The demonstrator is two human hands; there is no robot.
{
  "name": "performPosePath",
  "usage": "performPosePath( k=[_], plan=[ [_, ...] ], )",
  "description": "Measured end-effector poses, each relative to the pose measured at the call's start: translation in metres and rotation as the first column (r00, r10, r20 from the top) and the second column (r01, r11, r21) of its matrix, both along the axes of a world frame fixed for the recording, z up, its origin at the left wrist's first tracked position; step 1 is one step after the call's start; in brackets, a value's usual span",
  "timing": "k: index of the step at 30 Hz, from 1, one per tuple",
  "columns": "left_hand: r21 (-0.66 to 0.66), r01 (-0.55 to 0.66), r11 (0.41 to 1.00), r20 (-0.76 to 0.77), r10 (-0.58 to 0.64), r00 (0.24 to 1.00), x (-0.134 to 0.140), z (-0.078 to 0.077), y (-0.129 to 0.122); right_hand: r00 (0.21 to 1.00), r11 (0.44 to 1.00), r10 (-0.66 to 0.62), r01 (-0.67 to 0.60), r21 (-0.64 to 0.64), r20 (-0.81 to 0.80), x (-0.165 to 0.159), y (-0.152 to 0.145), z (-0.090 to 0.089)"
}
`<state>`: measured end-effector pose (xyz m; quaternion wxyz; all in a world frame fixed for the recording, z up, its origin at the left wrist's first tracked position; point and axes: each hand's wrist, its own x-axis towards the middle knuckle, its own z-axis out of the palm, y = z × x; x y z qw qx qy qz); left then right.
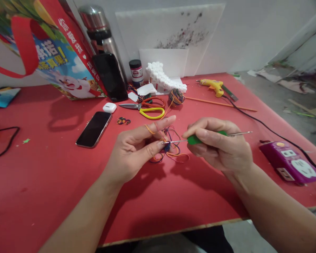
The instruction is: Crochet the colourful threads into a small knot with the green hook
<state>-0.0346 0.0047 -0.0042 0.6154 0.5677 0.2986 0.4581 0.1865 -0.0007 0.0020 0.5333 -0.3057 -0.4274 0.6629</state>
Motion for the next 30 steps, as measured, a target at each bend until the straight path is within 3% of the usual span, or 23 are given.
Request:
performPosePath(
  k=[5,11,18,23,30],
  plan=[
    [-0.051,-0.061,0.997,0.058,0.064,0.996,0.009,-0.001,-0.003,1.0,0.998,0.008,-0.009,0.055,0.017,-0.002,-0.003,-0.005],
    [-0.206,-0.1,0.973,0.155,0.133,0.979,0.018,-0.003,-0.008,0.999,0.99,-0.039,0.036,0.139,0.019,-0.007,-0.007,-0.011],
    [-0.184,-0.171,0.968,0.156,0.201,0.967,0.021,0.004,-0.008,0.995,0.999,-0.034,0.037,0.032,-0.096,-0.01,-0.003,-0.01],
    [-0.154,-0.228,0.961,0.182,0.255,0.95,0.022,0.004,-0.006,0.993,1.0,0.029,-0.029,0.0,-0.114,-0.011,0.0,-0.014],
    [-0.148,-0.205,0.967,0.173,0.23,0.958,0.021,0.006,-0.006,0.989,0.998,0.054,-0.057,-0.015,-0.14,-0.013,-0.001,-0.017]
  ],
)
